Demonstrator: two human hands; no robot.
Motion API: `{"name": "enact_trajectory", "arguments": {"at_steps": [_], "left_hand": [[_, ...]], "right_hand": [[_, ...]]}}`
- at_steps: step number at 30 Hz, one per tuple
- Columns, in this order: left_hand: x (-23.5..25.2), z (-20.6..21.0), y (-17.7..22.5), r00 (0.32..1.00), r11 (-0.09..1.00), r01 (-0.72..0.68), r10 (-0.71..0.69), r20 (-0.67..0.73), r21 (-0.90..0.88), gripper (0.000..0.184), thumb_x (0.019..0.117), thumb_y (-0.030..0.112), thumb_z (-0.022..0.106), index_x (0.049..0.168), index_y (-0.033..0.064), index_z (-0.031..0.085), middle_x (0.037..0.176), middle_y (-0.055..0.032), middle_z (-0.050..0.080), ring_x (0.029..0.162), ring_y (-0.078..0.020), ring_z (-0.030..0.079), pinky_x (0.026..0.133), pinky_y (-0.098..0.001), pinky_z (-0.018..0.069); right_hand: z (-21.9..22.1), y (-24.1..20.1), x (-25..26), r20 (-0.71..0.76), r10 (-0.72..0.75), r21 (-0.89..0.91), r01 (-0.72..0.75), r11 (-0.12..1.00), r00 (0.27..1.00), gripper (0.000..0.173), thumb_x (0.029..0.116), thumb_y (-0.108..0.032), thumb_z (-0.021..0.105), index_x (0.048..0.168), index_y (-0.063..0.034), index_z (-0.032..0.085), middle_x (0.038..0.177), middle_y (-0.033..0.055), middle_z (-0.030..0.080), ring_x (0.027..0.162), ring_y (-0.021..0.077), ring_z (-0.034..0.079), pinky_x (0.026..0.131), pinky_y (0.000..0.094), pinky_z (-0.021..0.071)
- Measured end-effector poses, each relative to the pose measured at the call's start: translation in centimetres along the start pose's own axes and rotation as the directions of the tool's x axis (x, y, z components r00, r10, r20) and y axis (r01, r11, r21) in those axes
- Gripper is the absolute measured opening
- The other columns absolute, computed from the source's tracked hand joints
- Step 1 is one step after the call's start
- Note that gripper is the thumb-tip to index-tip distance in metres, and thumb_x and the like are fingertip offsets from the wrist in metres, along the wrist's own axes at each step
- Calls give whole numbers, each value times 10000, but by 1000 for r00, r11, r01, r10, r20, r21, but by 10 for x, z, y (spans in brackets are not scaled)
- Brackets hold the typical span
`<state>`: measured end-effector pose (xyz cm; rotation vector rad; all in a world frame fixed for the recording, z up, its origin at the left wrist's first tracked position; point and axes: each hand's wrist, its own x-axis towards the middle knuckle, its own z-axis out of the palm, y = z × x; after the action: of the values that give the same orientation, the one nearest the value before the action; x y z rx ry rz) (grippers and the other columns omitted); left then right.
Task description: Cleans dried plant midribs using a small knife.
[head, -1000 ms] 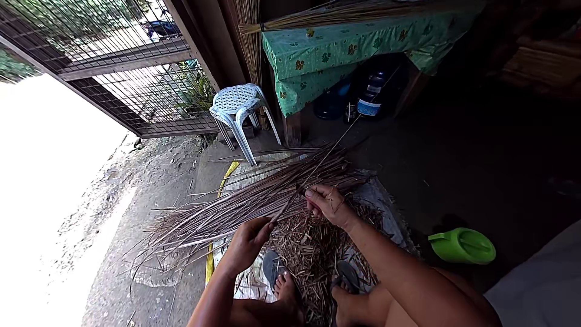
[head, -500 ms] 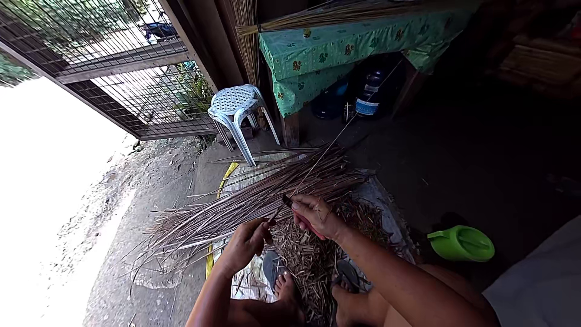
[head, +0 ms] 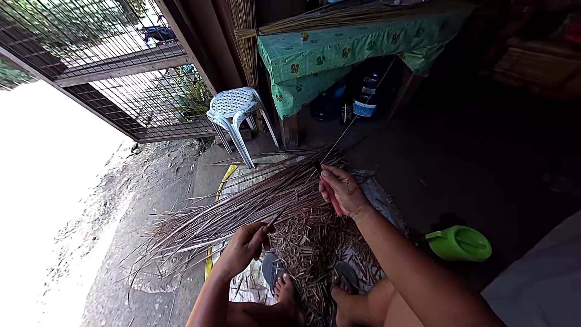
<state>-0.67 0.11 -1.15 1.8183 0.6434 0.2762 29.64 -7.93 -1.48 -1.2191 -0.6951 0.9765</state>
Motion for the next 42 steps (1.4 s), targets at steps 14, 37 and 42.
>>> {"name": "enact_trajectory", "arguments": {"at_steps": [14, 37, 42], "left_hand": [[0, -1, -1, 994, 990, -42, 55, -97, 132, 264, 1038, 248, 545, 1128, 64, 711, 728, 70, 633, 569, 4, 540, 543, -177, 468], [-6, -13, -4, 993, 997, 33, -26, 114, -63, 384, 1087, 295, 404, 1094, 62, 709, 758, -6, 723, 459, -47, 555, 438, -204, 477], [-2, -14, 1, 992, 997, 64, -60, 108, -37, 360, 1092, 252, 388, 1098, 57, 691, 773, 12, 721, 455, -22, 529, 441, -193, 462]], "right_hand": [[12, -1, -10, 38, 148, -66, -145, 987, 988, 299, 1094, -175, 495, 1305, 2, 611, 720, 51, 646, 526, 97, 585, 492, 214, 509], [-12, -9, 4, -23, 96, 98, -93, 991, 995, 312, 1110, -192, 442, 1350, -45, 575, 706, 68, 628, 527, 121, 591, 497, 238, 524], [14, 7, -13, 117, 206, 30, -210, 977, 972, 313, 1094, -182, 475, 1330, -6, 581, 721, 47, 643, 525, 108, 591, 477, 229, 511]]}}
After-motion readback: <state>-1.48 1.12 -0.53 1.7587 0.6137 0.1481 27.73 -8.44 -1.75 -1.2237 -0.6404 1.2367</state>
